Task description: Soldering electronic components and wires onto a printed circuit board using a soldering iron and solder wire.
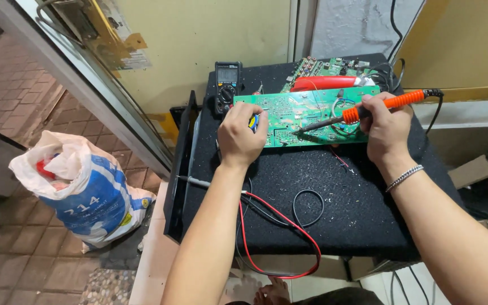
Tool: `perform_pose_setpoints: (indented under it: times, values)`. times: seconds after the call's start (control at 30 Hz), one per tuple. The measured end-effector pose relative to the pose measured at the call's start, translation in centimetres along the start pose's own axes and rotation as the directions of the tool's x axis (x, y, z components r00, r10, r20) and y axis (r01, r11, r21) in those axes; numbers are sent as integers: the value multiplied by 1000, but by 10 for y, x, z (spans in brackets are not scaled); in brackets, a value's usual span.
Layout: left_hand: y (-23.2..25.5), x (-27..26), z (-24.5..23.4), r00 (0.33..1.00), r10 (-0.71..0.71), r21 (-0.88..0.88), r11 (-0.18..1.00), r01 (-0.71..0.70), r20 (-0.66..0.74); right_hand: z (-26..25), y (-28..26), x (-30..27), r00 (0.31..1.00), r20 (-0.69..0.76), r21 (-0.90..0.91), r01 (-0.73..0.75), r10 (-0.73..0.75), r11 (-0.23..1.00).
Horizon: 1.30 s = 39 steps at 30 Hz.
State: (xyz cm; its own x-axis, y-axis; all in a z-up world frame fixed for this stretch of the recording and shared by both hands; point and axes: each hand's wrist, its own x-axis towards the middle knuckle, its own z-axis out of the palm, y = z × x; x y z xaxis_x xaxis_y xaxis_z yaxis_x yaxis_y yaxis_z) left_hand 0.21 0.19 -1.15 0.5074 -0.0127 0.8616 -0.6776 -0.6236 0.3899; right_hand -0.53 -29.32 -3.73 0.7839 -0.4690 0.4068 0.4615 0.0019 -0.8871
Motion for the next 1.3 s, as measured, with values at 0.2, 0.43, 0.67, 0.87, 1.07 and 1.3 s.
perform_pose_setpoints:
  times: [0.2, 0.43, 0.67, 0.87, 1.07, 1.3]
  values:
    - [-2, -1, 3, 1000, -12, 3, 1000, 12, 3, 2, -1, 0, 1000, -18, 16, -2, 3, 1000]
    - [1, 1, -1, 1000, 3, -16, 1000, -3, 3, -1, 10, 4, 999, -40, 19, -9, 10, 1000]
    - [-3, 0, 2, 1000, 12, 0, 1000, -12, -1, -1, 11, 5, 1000, -15, 26, 18, -18, 999]
    - [-1, 1, 0, 1000, 26, -13, 1000, -26, -6, -2, 15, 8, 1000, -15, 34, 9, -8, 999]
    - [2, 5, -5, 996, 87, -19, 996, -87, -7, 8, -4, -1, 998, -66, 22, -18, 20, 1000]
    - [-7, 0, 3, 997, 83, 24, 996, -83, 1, 13, -23, -4, 996, -61, -14, -60, 59, 998]
